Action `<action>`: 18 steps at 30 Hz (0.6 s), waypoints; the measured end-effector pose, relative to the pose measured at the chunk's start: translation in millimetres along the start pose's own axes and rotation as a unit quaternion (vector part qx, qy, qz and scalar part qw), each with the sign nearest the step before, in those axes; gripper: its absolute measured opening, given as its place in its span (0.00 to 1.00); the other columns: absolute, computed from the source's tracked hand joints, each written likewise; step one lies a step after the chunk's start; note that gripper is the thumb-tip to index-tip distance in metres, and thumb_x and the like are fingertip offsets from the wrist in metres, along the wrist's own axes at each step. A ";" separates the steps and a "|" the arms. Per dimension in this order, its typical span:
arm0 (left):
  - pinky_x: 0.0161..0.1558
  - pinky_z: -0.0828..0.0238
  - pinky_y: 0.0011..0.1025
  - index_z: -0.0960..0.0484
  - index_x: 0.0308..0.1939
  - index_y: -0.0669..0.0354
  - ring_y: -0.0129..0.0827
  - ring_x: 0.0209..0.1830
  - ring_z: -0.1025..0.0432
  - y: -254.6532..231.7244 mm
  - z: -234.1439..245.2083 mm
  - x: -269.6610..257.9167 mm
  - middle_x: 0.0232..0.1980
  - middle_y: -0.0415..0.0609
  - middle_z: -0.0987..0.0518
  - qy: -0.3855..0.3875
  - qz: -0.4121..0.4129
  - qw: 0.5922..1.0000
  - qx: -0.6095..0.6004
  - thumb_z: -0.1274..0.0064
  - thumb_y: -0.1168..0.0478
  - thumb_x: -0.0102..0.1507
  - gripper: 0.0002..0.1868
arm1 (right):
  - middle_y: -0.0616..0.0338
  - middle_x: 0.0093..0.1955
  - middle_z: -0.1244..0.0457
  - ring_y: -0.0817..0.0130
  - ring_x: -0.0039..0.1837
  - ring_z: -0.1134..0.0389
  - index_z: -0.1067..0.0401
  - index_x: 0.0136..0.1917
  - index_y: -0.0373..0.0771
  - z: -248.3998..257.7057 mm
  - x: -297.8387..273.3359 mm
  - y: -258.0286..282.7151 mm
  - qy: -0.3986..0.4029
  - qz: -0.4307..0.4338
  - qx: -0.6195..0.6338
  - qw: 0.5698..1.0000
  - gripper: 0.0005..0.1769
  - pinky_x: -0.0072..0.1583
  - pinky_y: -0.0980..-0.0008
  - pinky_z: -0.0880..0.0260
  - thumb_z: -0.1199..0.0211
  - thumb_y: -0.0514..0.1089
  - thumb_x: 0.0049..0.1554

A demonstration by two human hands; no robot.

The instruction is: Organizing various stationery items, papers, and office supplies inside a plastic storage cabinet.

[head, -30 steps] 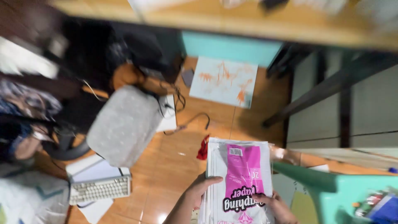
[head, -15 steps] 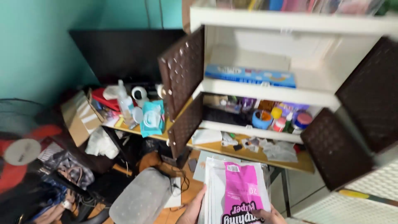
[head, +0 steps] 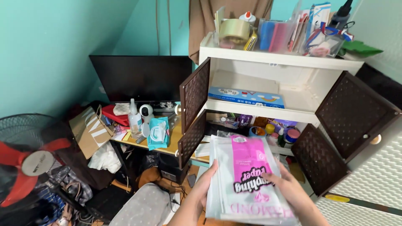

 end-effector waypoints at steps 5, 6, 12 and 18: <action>0.48 0.18 0.42 0.31 0.70 0.66 0.46 0.54 0.19 -61.1 -66.0 40.8 0.60 0.63 0.19 0.017 -0.052 0.991 0.123 0.42 0.46 0.59 0.40 | 0.47 0.45 0.27 0.61 0.37 0.27 0.46 0.83 0.53 30.8 39.1 61.5 0.004 0.063 0.024 0.998 0.49 0.40 0.60 0.26 0.32 0.40 0.52; 0.45 0.18 0.42 0.32 0.68 0.63 0.47 0.53 0.20 -75.0 -82.3 45.6 0.58 0.62 0.19 0.006 -0.107 0.980 0.166 0.41 0.48 0.57 0.39 | 0.42 0.46 0.29 0.57 0.37 0.27 0.46 0.83 0.52 35.2 43.3 75.6 -0.001 0.051 0.015 0.999 0.49 0.41 0.57 0.27 0.33 0.41 0.52; 0.45 0.19 0.39 0.31 0.66 0.67 0.45 0.49 0.19 -156.9 -156.0 102.0 0.53 0.61 0.17 -0.097 -0.197 0.936 0.276 0.39 0.51 0.57 0.38 | 0.40 0.59 0.32 0.56 0.48 0.25 0.52 0.82 0.40 63.3 115.4 166.4 -0.014 0.123 0.039 0.991 0.51 0.48 0.58 0.24 0.31 0.42 0.51; 0.47 0.23 0.39 0.22 0.58 0.74 0.47 0.47 0.20 -228.2 -143.0 170.8 0.51 0.64 0.16 -0.149 -0.264 0.887 0.349 0.41 0.57 0.60 0.28 | 0.46 0.69 0.34 0.55 0.62 0.30 0.40 0.78 0.39 46.5 225.7 221.2 0.031 0.230 -0.032 0.972 0.49 0.57 0.55 0.29 0.29 0.50 0.47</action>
Point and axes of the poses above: each hand's wrist, its own x-axis towards the middle knuckle, its own z-axis out of the back of the hand, y = z × x, the point moved 1 cm from there along x, towards the middle knuckle
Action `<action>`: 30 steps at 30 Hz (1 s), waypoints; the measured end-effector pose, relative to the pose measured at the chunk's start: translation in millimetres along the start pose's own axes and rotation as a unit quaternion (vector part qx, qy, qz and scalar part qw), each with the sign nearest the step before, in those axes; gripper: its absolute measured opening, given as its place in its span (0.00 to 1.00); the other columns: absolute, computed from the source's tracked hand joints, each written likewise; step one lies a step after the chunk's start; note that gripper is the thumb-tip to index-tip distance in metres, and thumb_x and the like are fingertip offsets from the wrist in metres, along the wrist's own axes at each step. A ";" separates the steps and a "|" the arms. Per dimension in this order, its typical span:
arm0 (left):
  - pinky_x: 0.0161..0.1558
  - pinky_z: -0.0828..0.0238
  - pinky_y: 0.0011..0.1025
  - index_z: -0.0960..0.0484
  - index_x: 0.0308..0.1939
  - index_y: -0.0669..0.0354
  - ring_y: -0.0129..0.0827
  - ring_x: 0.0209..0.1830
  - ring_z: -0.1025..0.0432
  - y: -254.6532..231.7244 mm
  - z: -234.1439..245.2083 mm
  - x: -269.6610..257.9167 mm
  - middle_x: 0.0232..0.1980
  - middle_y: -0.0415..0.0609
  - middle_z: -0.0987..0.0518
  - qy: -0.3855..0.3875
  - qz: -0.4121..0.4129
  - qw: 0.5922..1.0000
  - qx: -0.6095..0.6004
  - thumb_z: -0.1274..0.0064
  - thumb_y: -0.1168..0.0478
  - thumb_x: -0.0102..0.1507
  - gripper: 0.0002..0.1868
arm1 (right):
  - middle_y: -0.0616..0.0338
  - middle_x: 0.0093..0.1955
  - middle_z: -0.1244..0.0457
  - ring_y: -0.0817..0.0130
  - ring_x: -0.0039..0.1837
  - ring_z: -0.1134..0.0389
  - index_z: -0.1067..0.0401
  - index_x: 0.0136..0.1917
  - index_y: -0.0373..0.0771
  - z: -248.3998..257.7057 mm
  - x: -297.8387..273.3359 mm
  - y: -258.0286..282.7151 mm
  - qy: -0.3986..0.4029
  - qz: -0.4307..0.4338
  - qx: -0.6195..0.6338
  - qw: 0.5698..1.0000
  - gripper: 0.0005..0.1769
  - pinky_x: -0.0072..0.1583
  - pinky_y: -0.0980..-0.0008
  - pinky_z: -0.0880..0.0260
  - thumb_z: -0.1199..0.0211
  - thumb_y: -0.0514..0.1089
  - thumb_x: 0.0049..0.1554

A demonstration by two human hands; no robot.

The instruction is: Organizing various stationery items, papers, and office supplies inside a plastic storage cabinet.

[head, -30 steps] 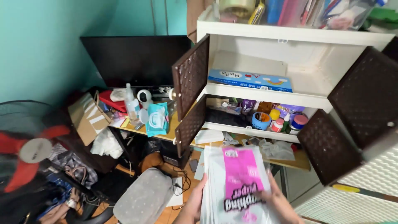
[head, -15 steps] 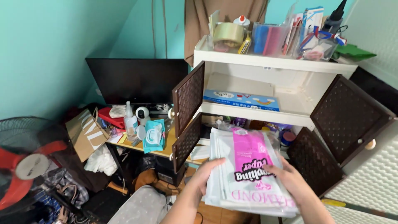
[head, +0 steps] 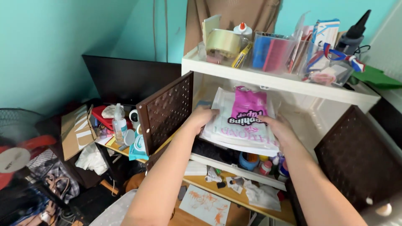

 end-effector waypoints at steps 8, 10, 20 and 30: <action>0.58 0.27 0.38 0.19 0.55 0.72 0.51 0.56 0.22 31.5 19.7 118.3 0.54 0.66 0.18 -0.042 -0.044 0.985 0.164 0.47 0.61 0.61 0.22 | 0.54 0.72 0.37 0.49 0.72 0.37 0.43 0.81 0.55 -49.8 62.6 9.0 -0.036 -0.070 -0.130 0.988 0.51 0.63 0.46 0.34 0.31 0.58 0.46; 0.61 0.29 0.39 0.20 0.58 0.70 0.54 0.59 0.24 34.0 23.5 128.3 0.56 0.68 0.20 -0.065 -0.061 0.954 0.287 0.51 0.60 0.59 0.25 | 0.55 0.76 0.46 0.52 0.73 0.41 0.53 0.82 0.55 -51.5 107.7 -20.7 -0.042 -0.013 -0.143 0.989 0.60 0.63 0.46 0.32 0.27 0.58 0.43; 0.64 0.29 0.38 0.18 0.57 0.70 0.51 0.60 0.23 13.1 17.1 92.6 0.59 0.64 0.18 0.006 0.004 0.910 0.414 0.48 0.46 0.63 0.30 | 0.47 0.70 0.35 0.57 0.70 0.35 0.29 0.71 0.41 -28.2 127.3 -39.7 0.057 -0.049 -0.220 0.973 0.37 0.74 0.56 0.43 0.51 0.69 0.64; 0.71 0.47 0.41 0.38 0.74 0.55 0.52 0.73 0.42 -18.6 9.1 49.5 0.73 0.60 0.36 0.222 -0.191 0.800 0.524 0.34 0.31 0.51 0.55 | 0.64 0.74 0.35 0.63 0.74 0.45 0.30 0.66 0.41 -20.0 98.4 -26.3 0.046 -0.083 -0.129 0.987 0.28 0.70 0.49 0.51 0.64 0.52 0.64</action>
Point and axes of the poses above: each hand's wrist, its own x-axis towards the middle knuckle, its own z-axis out of the back of the hand, y = z × x, the point moved 1 cm from there along x, towards the middle knuckle
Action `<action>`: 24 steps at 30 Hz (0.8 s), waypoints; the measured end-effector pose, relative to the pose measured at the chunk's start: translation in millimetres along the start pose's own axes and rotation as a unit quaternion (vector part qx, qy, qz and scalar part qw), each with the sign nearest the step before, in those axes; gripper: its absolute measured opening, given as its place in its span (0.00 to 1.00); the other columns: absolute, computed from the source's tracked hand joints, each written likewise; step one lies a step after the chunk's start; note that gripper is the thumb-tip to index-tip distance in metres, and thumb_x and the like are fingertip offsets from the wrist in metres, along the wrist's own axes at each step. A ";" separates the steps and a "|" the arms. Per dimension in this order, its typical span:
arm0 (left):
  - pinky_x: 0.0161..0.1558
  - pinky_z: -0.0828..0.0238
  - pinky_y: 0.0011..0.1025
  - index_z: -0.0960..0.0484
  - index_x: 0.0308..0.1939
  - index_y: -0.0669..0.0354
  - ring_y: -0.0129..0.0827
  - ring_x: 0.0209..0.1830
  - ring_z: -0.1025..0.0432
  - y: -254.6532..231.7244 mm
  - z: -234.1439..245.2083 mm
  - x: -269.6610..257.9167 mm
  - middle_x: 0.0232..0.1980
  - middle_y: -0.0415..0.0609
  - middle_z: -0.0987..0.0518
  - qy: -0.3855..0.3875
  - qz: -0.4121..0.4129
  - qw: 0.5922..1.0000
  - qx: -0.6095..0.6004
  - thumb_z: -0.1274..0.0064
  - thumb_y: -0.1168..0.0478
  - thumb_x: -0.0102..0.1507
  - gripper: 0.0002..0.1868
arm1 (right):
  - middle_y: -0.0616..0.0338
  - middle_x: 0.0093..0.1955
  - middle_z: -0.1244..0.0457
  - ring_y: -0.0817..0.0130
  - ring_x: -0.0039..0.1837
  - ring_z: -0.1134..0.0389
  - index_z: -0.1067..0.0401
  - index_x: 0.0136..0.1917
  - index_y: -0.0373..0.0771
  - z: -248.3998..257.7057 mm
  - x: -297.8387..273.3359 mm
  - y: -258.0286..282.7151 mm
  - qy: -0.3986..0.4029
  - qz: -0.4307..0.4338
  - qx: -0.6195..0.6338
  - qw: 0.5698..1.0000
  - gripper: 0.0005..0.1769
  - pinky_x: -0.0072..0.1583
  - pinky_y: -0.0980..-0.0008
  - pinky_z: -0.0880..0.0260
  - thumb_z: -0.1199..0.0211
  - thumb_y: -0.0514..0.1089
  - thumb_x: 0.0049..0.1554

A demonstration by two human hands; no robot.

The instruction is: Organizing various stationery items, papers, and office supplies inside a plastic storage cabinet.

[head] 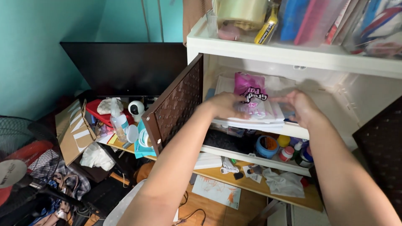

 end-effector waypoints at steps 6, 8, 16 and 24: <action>0.63 0.29 0.38 0.13 0.54 0.45 0.36 0.52 0.20 17.5 1.7 -3.9 0.53 0.49 0.14 -0.083 0.104 0.987 -0.085 0.48 0.49 0.65 0.17 | 0.45 0.69 0.33 0.46 0.68 0.35 0.29 0.67 0.35 -11.2 2.9 -27.3 -0.054 0.014 -0.020 0.998 0.26 0.65 0.52 0.36 0.54 0.50 0.63; 0.60 0.28 0.37 0.13 0.51 0.46 0.35 0.49 0.19 23.1 0.0 2.4 0.49 0.49 0.14 -0.110 0.131 0.978 -0.116 0.47 0.52 0.67 0.13 | 0.40 0.65 0.29 0.44 0.63 0.31 0.23 0.68 0.36 -23.0 -5.9 -20.8 -0.055 0.050 -0.111 0.991 0.29 0.63 0.55 0.32 0.52 0.51 0.62; 0.53 0.25 0.39 0.12 0.47 0.50 0.40 0.43 0.20 33.3 -18.2 10.2 0.47 0.51 0.15 -0.213 0.163 0.953 -0.143 0.48 0.56 0.68 0.11 | 0.46 0.65 0.31 0.53 0.62 0.29 0.33 0.75 0.44 -24.0 -47.6 6.5 -0.061 -0.009 -0.182 0.981 0.41 0.54 0.59 0.26 0.30 0.56 0.52; 0.59 0.31 0.51 0.19 0.59 0.59 0.54 0.59 0.28 8.3 -19.5 -18.3 0.57 0.60 0.20 -0.210 0.070 0.974 -0.053 0.48 0.42 0.66 0.27 | 0.50 0.60 0.33 0.62 0.55 0.29 0.26 0.64 0.38 68.7 -52.0 -35.4 -0.203 0.022 0.061 0.977 0.17 0.50 0.71 0.24 0.38 0.35 0.61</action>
Point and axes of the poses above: each hand's wrist, its own x-axis towards the middle knuckle, its own z-axis out of the back of the hand, y = z × x, the point moved 1 cm from there along x, towards the middle knuckle
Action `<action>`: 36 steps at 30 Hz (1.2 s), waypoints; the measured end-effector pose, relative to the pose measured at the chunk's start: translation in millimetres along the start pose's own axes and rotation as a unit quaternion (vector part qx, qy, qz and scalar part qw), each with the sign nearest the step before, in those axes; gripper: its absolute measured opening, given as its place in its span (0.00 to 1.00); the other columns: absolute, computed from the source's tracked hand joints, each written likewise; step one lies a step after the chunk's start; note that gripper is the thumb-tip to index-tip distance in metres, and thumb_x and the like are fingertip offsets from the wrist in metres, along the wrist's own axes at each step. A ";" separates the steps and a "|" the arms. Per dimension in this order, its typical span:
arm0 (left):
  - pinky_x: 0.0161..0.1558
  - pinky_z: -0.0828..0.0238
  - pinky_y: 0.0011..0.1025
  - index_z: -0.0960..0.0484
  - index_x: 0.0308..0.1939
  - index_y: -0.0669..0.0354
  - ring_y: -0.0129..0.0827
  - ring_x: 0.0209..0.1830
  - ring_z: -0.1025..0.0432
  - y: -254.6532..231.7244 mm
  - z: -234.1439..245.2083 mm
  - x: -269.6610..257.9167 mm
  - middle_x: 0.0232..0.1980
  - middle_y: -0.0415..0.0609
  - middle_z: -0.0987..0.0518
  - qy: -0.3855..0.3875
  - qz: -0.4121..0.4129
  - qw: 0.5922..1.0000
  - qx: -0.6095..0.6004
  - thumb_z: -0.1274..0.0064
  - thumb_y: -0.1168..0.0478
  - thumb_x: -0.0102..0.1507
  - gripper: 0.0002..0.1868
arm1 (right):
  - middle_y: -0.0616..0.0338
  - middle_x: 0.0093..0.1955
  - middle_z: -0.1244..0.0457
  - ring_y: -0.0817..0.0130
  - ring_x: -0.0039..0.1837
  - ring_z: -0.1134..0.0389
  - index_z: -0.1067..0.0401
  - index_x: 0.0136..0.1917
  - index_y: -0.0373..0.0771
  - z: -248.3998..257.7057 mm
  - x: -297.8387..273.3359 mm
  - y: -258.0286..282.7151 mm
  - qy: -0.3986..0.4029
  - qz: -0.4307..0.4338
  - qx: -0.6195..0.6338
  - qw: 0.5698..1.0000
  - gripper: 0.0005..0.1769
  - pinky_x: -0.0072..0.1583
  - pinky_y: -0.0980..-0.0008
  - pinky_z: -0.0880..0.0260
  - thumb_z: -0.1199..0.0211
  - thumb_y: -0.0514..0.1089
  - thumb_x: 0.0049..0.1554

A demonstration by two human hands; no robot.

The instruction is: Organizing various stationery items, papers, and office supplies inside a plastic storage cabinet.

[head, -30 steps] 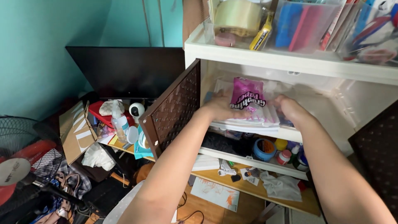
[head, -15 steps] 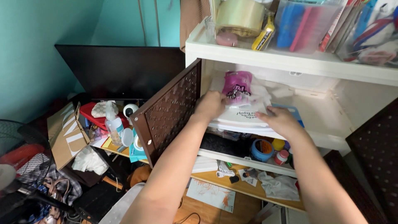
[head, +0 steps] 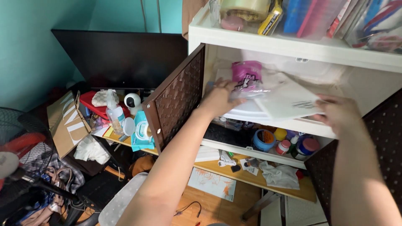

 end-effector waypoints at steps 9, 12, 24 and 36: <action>0.72 0.42 0.46 0.22 0.64 0.47 0.38 0.66 0.29 -21.5 15.7 -26.1 0.68 0.45 0.25 0.076 -0.092 0.993 0.019 0.32 0.41 0.50 0.40 | 0.41 0.59 0.32 0.48 0.55 0.28 0.25 0.65 0.39 53.5 75.2 -103.5 -0.148 0.184 -0.203 0.950 0.19 0.51 0.56 0.26 0.35 0.41 0.61; 0.64 0.33 0.40 0.21 0.64 0.45 0.37 0.55 0.23 -15.9 11.4 -16.5 0.66 0.43 0.22 0.072 -0.088 0.993 0.009 0.33 0.42 0.50 0.39 | 0.41 0.57 0.31 0.46 0.55 0.28 0.21 0.60 0.39 11.6 11.4 -53.8 -0.201 0.336 -0.374 0.841 0.20 0.57 0.54 0.27 0.30 0.49 0.57; 0.50 0.26 0.46 0.19 0.60 0.47 0.46 0.53 0.22 -0.8 -12.9 12.6 0.62 0.50 0.20 -0.051 -0.272 0.937 0.215 0.43 0.38 0.61 0.29 | 0.50 0.40 0.30 0.64 0.37 0.28 0.22 0.50 0.27 -79.1 0.7 23.7 0.126 0.018 -0.218 0.968 0.22 0.40 0.69 0.29 0.26 0.50 0.53; 0.54 0.25 0.41 0.10 0.44 0.48 0.47 0.46 0.20 31.1 -21.2 9.0 0.51 0.54 0.16 -0.054 0.081 0.993 0.060 0.47 0.59 0.62 0.11 | 0.38 0.58 0.31 0.47 0.59 0.27 0.34 0.67 0.32 -3.7 -37.0 17.3 0.167 -0.089 0.094 0.977 0.25 0.58 0.57 0.24 0.56 0.51 0.66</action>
Point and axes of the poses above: each hand's wrist, its own x-axis towards the middle knuckle, its own z-axis out of the back of the hand, y = z × x, the point moved 1 cm from there along x, towards the middle knuckle
